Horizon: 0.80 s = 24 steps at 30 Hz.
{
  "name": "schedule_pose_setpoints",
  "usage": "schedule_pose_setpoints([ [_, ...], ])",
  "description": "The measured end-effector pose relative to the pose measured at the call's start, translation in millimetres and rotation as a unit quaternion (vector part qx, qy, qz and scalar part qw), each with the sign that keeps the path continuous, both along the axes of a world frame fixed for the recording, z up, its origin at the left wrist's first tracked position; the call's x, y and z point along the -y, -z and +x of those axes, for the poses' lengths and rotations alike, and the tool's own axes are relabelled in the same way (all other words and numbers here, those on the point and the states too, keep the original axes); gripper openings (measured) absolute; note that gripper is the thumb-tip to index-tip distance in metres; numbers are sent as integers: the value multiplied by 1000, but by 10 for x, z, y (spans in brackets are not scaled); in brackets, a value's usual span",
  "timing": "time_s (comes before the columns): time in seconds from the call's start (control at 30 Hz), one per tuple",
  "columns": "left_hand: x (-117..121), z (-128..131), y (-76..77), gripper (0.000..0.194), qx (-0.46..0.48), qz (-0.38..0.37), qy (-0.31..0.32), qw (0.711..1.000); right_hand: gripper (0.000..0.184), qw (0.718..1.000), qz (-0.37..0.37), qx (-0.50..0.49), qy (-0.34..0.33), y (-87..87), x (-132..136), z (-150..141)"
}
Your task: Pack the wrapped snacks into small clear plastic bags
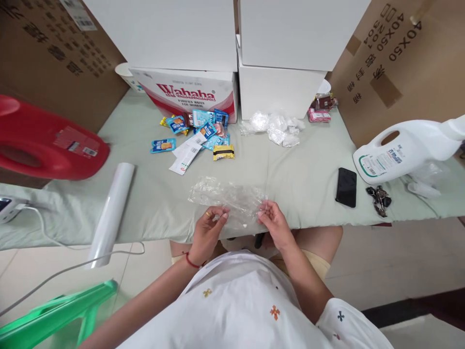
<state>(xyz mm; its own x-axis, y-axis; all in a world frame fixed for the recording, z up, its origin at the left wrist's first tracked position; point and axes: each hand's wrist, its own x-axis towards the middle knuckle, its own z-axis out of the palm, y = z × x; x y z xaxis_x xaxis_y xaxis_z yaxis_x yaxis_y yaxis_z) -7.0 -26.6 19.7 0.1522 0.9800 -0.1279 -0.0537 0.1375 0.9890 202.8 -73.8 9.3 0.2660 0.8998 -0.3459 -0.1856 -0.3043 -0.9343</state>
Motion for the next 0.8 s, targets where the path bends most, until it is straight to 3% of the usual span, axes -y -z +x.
schedule_pose_setpoints([
  [0.1,102,-69,54,24,-4,31,32,999,82,994,28,95,-37,-158,-57,199],
  [0.23,145,-52,46,21,14,56,69,996,97,961,11,262,-91,-198,-461,232],
  [0.3,169,-59,17,21,40,41,79,995,92,939,-8,316,-134,-127,-724,130],
  [0.4,227,-152,-15,20,88,-1,72,994,63,908,-7,388,-158,14,-1039,-95],
  [0.53,338,-446,42,18,107,-34,-13,994,10,903,4,374,-213,117,-1184,-335],
  [0.6,418,-656,124,22,92,-60,-101,989,9,923,9,322,-212,116,-1167,-361],
  [0.7,605,-1005,265,34,30,-146,-234,961,16,964,29,216,-152,64,-1087,-291],
  [0.8,843,-1298,302,36,-46,-203,-274,939,26,984,33,149,-95,-19,-963,-191],
])
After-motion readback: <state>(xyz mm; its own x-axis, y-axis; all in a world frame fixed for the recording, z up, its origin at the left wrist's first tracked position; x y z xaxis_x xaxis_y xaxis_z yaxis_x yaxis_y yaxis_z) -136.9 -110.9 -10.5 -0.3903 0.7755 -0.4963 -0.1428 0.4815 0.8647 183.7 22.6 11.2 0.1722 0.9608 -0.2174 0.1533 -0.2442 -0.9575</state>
